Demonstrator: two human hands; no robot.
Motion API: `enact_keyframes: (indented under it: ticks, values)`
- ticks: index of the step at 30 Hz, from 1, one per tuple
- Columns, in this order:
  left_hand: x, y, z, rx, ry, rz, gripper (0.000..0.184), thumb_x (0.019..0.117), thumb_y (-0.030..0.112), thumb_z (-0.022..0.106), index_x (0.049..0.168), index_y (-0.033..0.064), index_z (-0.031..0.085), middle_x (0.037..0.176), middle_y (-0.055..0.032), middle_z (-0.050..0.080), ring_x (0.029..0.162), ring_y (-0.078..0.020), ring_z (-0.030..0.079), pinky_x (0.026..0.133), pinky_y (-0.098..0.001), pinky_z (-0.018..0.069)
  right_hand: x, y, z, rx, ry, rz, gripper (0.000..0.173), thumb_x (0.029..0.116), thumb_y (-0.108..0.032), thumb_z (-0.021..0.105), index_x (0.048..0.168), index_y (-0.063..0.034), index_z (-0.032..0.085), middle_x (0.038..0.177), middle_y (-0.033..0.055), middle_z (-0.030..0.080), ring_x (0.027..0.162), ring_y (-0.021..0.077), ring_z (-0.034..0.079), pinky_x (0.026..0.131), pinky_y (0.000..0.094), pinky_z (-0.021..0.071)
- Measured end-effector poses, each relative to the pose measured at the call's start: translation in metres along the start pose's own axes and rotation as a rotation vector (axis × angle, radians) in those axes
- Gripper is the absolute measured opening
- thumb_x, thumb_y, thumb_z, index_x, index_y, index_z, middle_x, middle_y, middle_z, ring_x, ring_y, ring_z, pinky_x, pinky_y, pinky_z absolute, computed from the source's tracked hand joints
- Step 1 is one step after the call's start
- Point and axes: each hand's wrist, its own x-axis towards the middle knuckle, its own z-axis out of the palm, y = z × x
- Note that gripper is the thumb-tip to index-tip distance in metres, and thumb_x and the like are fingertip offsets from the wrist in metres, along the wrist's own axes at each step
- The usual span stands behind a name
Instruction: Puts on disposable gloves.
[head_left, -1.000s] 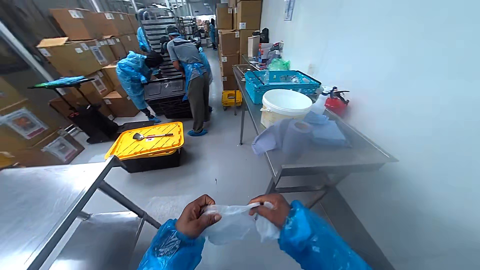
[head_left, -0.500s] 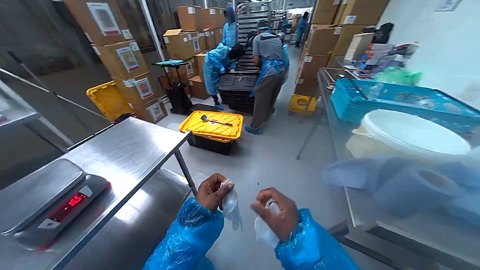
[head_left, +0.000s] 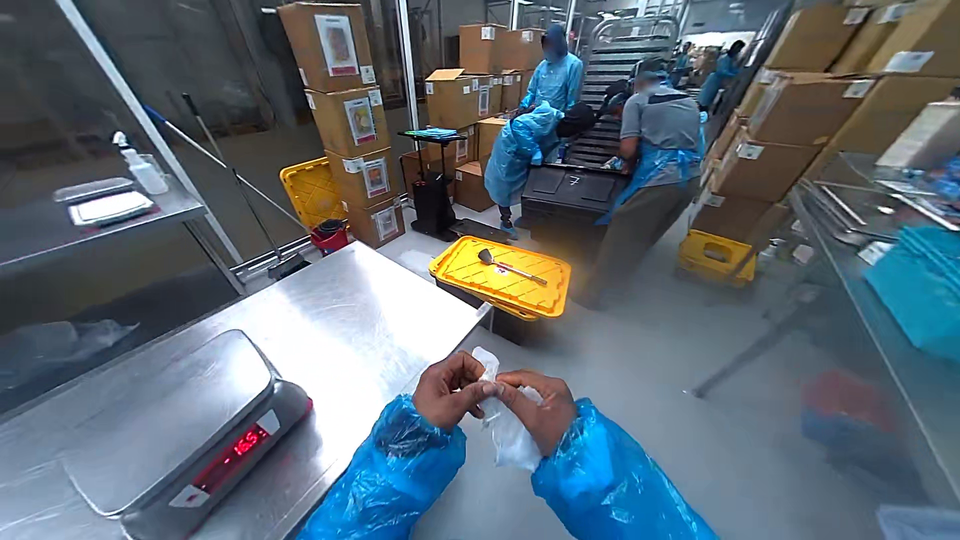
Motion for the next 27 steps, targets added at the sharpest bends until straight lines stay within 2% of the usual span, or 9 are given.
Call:
enact_keyframes:
  ticks: [3,6,12,14,16,17,19,23,27]
  values:
    - [0.015,0.001,-0.027,0.015,0.117,-0.029,0.013,0.0897,-0.002,0.070,0.084,0.0043,0.060,0.063,0.0027,0.061,0.047,-0.0033,0.055,0.047,-0.0187,0.0481,0.033,0.000,0.010,0.141,0.020,0.118,0.012,0.0938,-0.012,0.067,0.094,-0.0035,0.076,0.085,0.0000,0.074,0.081,0.0012,0.068,0.079,0.0225,0.0564]
    - [0.024,-0.001,-0.044,0.105,0.224,-0.020,0.013,0.0909,0.005,0.071,0.087,0.0052,0.059,0.063,0.0033,0.060,0.046,-0.0028,0.053,0.044,-0.0185,0.0458,0.063,0.007,0.020,0.326,0.081,0.131,0.010,0.0969,-0.003,0.063,0.096,0.0005,0.072,0.084,0.0014,0.072,0.079,0.0037,0.068,0.079,0.0225,0.0572]
    - [0.045,-0.015,-0.067,0.251,0.328,-0.117,0.028,0.0916,0.008,0.070,0.113,-0.0017,0.055,0.077,-0.0020,0.065,0.056,-0.0074,0.060,0.051,-0.0240,0.0519,0.105,0.013,0.031,0.457,0.013,0.147,0.006,0.0928,0.001,0.068,0.091,0.0009,0.073,0.077,0.0006,0.073,0.072,0.0032,0.068,0.073,0.0219,0.0586]
    - [0.047,-0.012,-0.074,0.243,0.391,0.037,0.048,0.0823,0.011,0.077,0.121,-0.0020,0.052,0.098,-0.0040,0.068,0.074,-0.0073,0.067,0.061,-0.0239,0.0561,0.116,0.018,0.024,0.338,0.009,0.153,0.005,0.0925,-0.005,0.072,0.092,-0.0010,0.075,0.080,0.0005,0.073,0.075,0.0025,0.068,0.076,0.0216,0.0577]
    - [0.052,-0.011,-0.072,0.346,0.476,0.356,0.052,0.0809,0.023,0.078,0.121,-0.0044,0.058,0.114,-0.0092,0.067,0.099,-0.0116,0.068,0.080,-0.0279,0.0592,0.126,0.023,0.015,0.177,-0.004,0.101,0.010,0.0924,-0.013,0.074,0.094,-0.0032,0.077,0.085,0.0009,0.074,0.081,0.0025,0.068,0.081,0.0236,0.0566]
    - [0.059,-0.012,-0.065,0.434,0.511,0.523,0.042,0.0867,0.024,0.074,0.116,-0.0040,0.061,0.114,-0.0104,0.068,0.102,-0.0132,0.068,0.085,-0.0299,0.0601,0.127,0.027,0.013,0.116,-0.007,0.048,0.012,0.0922,-0.016,0.074,0.094,-0.0049,0.078,0.086,0.0005,0.075,0.082,0.0022,0.069,0.082,0.0241,0.0567]
    - [0.073,-0.014,-0.041,0.530,0.463,0.698,0.018,0.0932,0.013,0.065,0.101,-0.0034,0.068,0.099,-0.0112,0.072,0.090,-0.0126,0.071,0.077,-0.0292,0.0620,0.127,0.030,0.014,0.063,0.010,-0.082,0.015,0.0919,-0.018,0.073,0.093,-0.0050,0.080,0.087,0.0018,0.076,0.084,0.0026,0.070,0.084,0.0238,0.0571]
    - [0.099,-0.040,-0.003,0.644,0.341,0.664,0.017,0.0928,0.003,0.058,0.099,-0.0058,0.070,0.094,-0.0144,0.073,0.081,-0.0143,0.073,0.075,-0.0269,0.0617,0.133,0.040,0.012,0.013,0.107,-0.267,0.015,0.0907,-0.018,0.072,0.091,-0.0059,0.081,0.088,0.0021,0.077,0.085,0.0029,0.070,0.083,0.0207,0.0571]
    - [0.108,-0.042,0.008,0.875,0.296,0.457,0.022,0.0896,-0.001,0.055,0.100,-0.0079,0.073,0.093,-0.0203,0.075,0.084,-0.0316,0.076,0.077,-0.0456,0.0614,0.141,0.048,0.005,-0.025,0.077,-0.310,0.014,0.0898,-0.016,0.072,0.092,-0.0054,0.081,0.089,0.0047,0.075,0.087,0.0067,0.069,0.084,0.0229,0.0565]
